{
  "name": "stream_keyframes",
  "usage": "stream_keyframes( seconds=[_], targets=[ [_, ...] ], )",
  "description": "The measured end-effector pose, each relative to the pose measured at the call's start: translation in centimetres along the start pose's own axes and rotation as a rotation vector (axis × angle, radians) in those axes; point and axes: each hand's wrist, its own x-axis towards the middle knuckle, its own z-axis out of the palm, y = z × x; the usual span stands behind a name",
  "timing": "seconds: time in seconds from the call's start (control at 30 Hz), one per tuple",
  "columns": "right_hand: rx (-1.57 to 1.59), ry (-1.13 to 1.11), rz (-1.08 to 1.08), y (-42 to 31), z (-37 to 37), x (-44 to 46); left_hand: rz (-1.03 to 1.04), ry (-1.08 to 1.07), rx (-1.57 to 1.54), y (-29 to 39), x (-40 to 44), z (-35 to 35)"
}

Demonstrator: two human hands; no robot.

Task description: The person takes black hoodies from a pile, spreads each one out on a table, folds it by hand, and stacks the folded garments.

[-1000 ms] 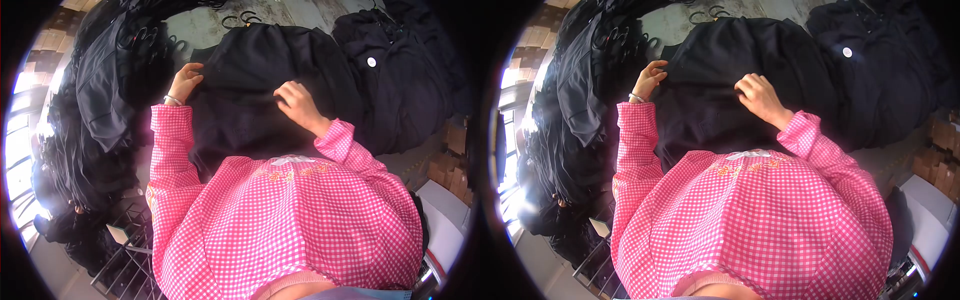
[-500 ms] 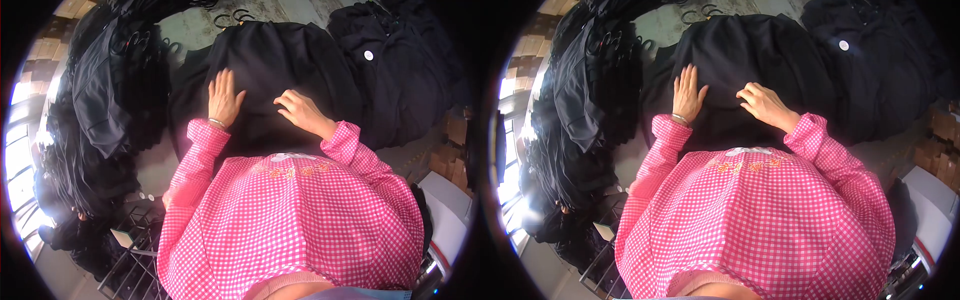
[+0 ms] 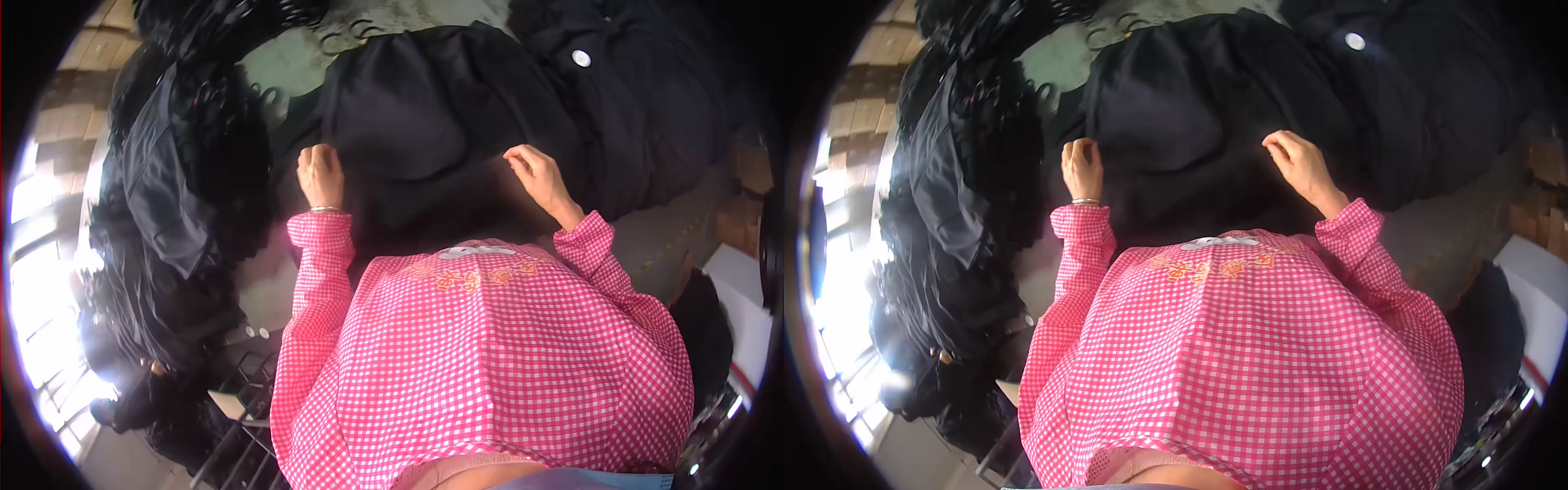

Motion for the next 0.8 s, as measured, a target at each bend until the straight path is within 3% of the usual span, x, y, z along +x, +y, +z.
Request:
stream_keyframes(
  seconds=[0.07,0.13,0.23,0.3,0.37,0.47,0.63,0.7,0.73,0.8],
  targets=[
    [-0.083,0.053,0.055,3.0,-2.7,-1.9,0.054,-0.061,0.125,-1.2,-0.1,1.1],
    [-0.206,0.227,0.143,8.5,-5.1,-5.3,-0.115,-0.157,0.357,-2.1,-1.1,0.5],
    [-0.133,0.264,0.391,14.2,-7.6,-10.2,-0.042,-0.067,0.317,1.7,-1.0,-0.8],
    [-0.034,0.281,0.601,17.0,-7.7,-12.6,0.156,-0.006,0.053,6.8,-0.8,-1.2],
    [0.014,0.32,0.621,19.3,-6.3,-14.0,0.298,-0.041,-0.033,11.6,-0.5,-0.6],
    [-0.057,0.399,0.515,20.8,-5.5,-14.4,0.31,-0.077,-0.071,16.8,-0.7,2.3],
    [0.1,0.127,0.595,19.8,-7.7,-13.8,0.287,-0.157,0.093,17.9,-2.7,8.7],
    [0.046,0.103,0.524,20.1,-8.9,-13.9,0.293,-0.167,0.08,18.4,-3.0,9.5],
    [0.053,0.102,0.525,20.2,-9.6,-13.5,0.287,-0.174,0.071,18.4,-3.0,9.6],
    [0.164,0.303,0.338,19.7,-11.3,-11.5,0.266,-0.188,0.063,18.5,-3.5,9.8]
  ],
)
